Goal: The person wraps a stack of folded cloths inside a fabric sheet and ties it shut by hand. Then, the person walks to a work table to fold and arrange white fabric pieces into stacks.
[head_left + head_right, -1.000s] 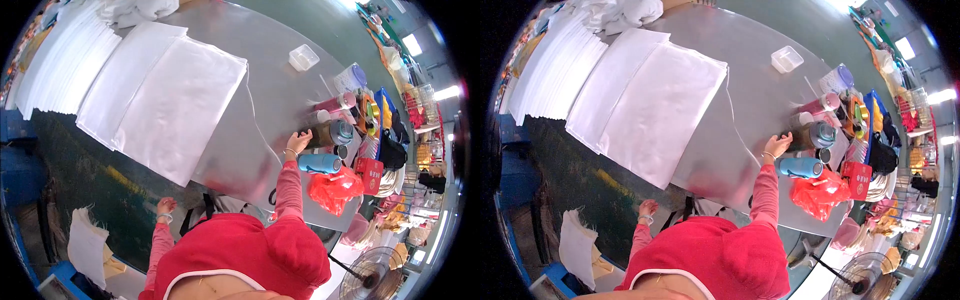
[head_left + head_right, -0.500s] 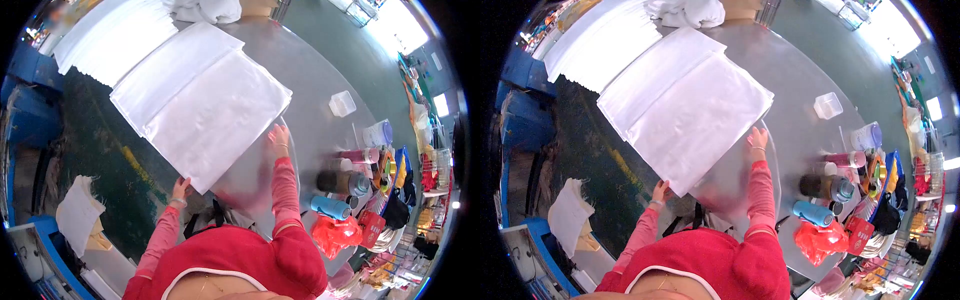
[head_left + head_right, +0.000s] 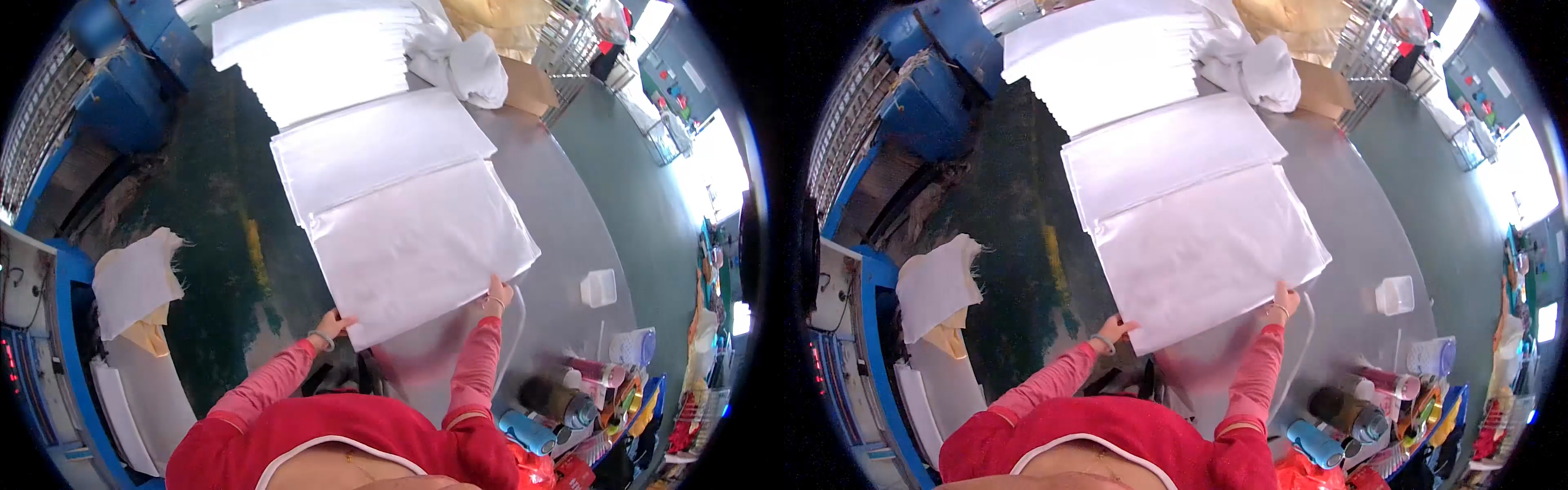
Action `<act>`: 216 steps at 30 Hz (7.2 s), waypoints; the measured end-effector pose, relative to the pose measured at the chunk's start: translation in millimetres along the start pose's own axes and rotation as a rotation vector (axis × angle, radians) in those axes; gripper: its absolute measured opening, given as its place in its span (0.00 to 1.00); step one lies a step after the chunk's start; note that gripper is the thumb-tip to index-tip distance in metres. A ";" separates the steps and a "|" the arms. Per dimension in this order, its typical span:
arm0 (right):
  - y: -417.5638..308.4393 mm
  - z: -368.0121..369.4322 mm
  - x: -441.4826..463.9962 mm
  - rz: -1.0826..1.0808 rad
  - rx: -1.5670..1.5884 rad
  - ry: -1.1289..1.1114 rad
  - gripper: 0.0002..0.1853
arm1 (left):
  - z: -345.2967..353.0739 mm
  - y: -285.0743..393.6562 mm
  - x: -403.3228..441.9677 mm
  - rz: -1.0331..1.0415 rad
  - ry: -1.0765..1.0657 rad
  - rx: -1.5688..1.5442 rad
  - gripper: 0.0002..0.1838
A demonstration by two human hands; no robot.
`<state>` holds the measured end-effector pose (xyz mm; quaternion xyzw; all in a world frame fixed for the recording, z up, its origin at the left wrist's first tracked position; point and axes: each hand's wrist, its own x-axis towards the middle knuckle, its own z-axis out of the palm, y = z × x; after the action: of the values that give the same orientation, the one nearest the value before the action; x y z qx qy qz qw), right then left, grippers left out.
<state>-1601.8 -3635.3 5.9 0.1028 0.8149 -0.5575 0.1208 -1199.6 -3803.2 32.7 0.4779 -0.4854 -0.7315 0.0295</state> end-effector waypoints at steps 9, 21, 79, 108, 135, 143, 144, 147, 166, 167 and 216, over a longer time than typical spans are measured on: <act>-73.0 91.9 -93.7 -0.551 -0.546 0.393 0.36 | -125.3 -2.9 13.3 -0.050 -0.072 -0.024 0.20; -166.1 402.0 -198.8 -0.637 0.187 -0.421 0.36 | -369.7 58.5 93.2 -0.020 0.114 -0.196 0.10; -315.0 611.4 -42.8 -0.339 0.348 -0.072 0.24 | -507.9 486.1 472.5 0.742 -0.007 0.012 0.25; -412.8 774.2 110.1 -0.592 0.237 0.233 0.26 | -404.6 480.6 525.4 0.961 0.615 -0.161 0.25; -214.5 441.8 45.7 -0.464 -0.846 0.232 0.46 | -384.8 361.0 370.7 0.375 0.152 0.253 0.20; -198.0 441.5 64.8 -0.728 -0.470 0.012 0.37 | -395.3 389.3 398.0 0.316 0.232 0.294 0.22; -202.3 420.2 58.6 -0.669 -0.320 -0.045 0.34 | -385.5 390.3 384.8 0.303 0.244 0.220 0.23; -200.5 333.2 21.5 -0.595 -0.156 -0.041 0.29 | -390.2 342.6 365.1 0.161 0.234 0.117 0.25; 0.3 115.5 -127.0 -0.103 -0.359 0.606 0.25 | -173.2 120.1 195.2 0.577 -0.202 0.196 0.26; -2.8 122.7 -127.5 -0.052 -0.429 0.610 0.27 | -174.0 125.8 196.5 0.457 -0.148 0.178 0.25; 259.5 95.0 -601.6 -1.040 -1.321 -1.792 0.24 | -528.7 -609.2 -495.9 0.868 1.345 -1.841 0.18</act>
<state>-944.2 -3651.1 -69.2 -0.7345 0.5139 0.1068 0.4301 -289.8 -3591.3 -122.7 0.3600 0.2069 -0.3385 0.8444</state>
